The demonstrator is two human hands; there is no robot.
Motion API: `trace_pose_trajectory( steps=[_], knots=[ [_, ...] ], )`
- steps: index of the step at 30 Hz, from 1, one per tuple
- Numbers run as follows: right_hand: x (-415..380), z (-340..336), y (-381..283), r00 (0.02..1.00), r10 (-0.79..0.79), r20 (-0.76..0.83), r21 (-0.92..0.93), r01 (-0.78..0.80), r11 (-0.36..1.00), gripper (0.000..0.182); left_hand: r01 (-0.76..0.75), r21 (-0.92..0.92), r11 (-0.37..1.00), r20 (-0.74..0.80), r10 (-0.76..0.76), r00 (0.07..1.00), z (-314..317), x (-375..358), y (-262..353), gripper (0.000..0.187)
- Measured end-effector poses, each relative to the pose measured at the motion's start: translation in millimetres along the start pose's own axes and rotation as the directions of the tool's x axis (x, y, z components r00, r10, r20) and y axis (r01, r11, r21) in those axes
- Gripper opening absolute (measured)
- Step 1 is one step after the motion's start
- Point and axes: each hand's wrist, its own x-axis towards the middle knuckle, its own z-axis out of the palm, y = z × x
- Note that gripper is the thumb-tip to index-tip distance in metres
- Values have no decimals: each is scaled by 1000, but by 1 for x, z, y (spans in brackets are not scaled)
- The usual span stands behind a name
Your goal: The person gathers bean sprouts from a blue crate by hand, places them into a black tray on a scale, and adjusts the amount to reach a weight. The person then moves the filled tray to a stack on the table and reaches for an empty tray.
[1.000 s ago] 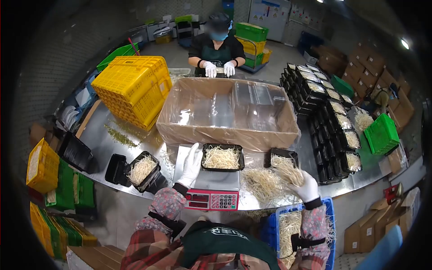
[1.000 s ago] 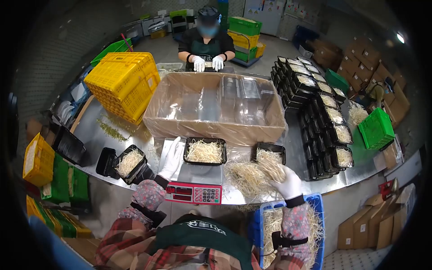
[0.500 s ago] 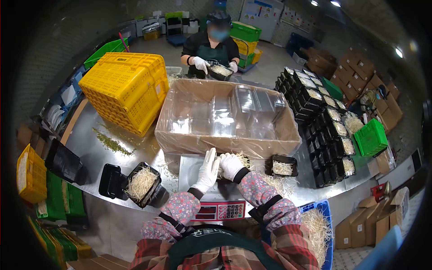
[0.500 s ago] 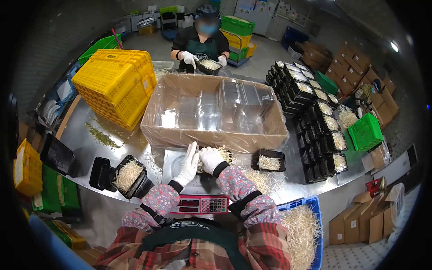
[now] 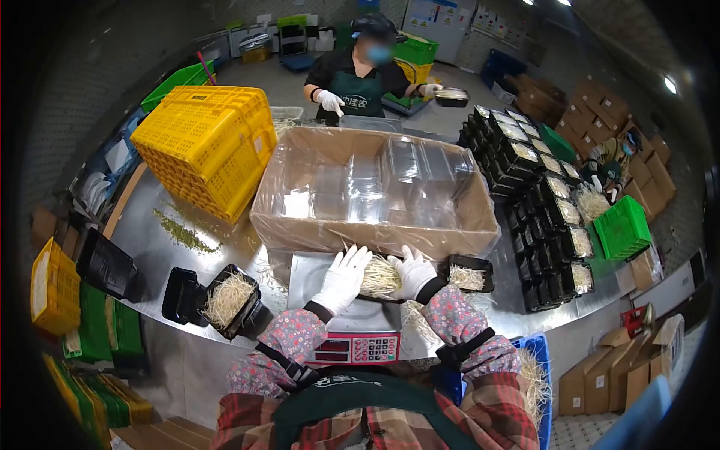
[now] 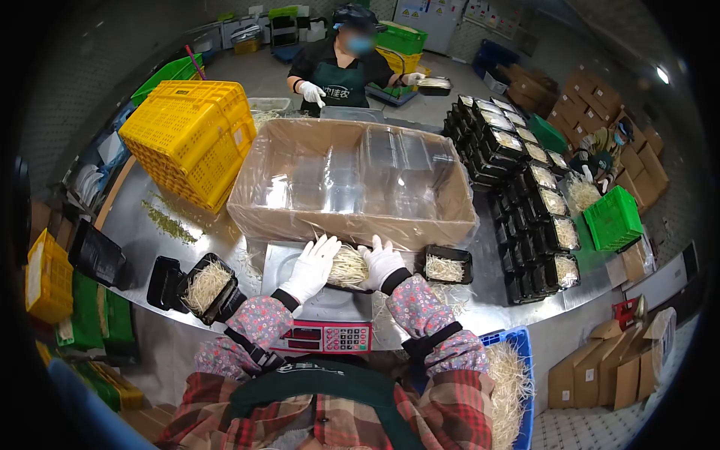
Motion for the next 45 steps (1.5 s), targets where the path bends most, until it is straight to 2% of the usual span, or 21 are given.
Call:
trace_pose_trajectory(
  steps=[1,2,4,5,13,17,20,21,24,27,29,30,32,35,36,38,39,40,41,42,45],
  knots=[
    [-5,4,6,1000,6,2,-29,-6,1000,70,-39,-26,999,65,40,997,4,2,-1,46],
    [-5,11,11,1000,8,4,-24,-8,1000,70,-77,-56,995,129,83,988,7,4,-1,45],
    [-1,39,18,1000,8,-29,-18,-9,1000,36,-85,-58,995,88,90,992,8,8,5,41],
    [-5,46,13,979,-24,-205,-110,1,994,17,-44,-59,997,121,51,991,8,8,6,41],
    [-36,22,70,971,-63,-229,20,70,997,15,76,-10,997,133,-74,988,13,-12,8,40],
    [-69,24,117,918,25,-396,182,52,982,24,78,23,997,167,-80,983,7,-14,12,42],
    [-80,75,132,892,170,-418,255,-65,965,26,138,-137,981,122,-121,985,-4,-10,16,43],
    [-78,108,140,917,166,-363,208,-93,974,33,155,-192,969,80,-142,987,-14,-7,19,44],
    [-87,125,143,972,178,151,68,-190,979,96,207,-282,937,34,-206,978,-39,-5,13,52],
    [-86,82,134,975,199,96,154,-212,965,115,434,-632,641,34,-537,843,-52,-19,-12,56],
    [-74,80,133,955,85,-286,377,30,926,112,492,-532,690,47,-556,830,-33,-30,-47,67],
    [-67,58,115,940,76,-332,421,76,904,111,550,-475,687,97,-580,809,-32,-26,-52,72],
    [-52,26,71,925,43,-377,369,108,923,114,569,-374,732,215,-528,821,-45,0,-28,82],
    [-22,14,30,994,25,-111,230,1,973,113,324,-251,912,312,-240,919,-32,11,15,88],
    [-13,17,25,1000,28,9,125,-29,992,101,240,-215,947,377,-146,915,-32,12,28,89],
    [-7,39,30,982,-107,-157,31,114,993,64,179,-227,957,326,-98,940,-23,11,29,87],
    [-5,45,29,982,-107,-156,30,113,993,64,108,-242,964,270,-40,962,-19,12,29,85],
    [-3,52,28,979,-119,-167,-28,116,993,43,101,-249,963,269,-31,963,-15,15,27,85],
    [-4,54,28,976,-126,-178,-88,111,990,26,111,-221,969,331,-33,943,-16,23,24,79],
    [-3,57,30,921,-190,-339,-108,163,981,14,115,-194,974,384,-33,923,-17,31,23,74],
    [-8,43,39,955,-149,-256,-26,147,989,12,74,-106,992,373,-29,927,-8,37,20,65]
  ],
)
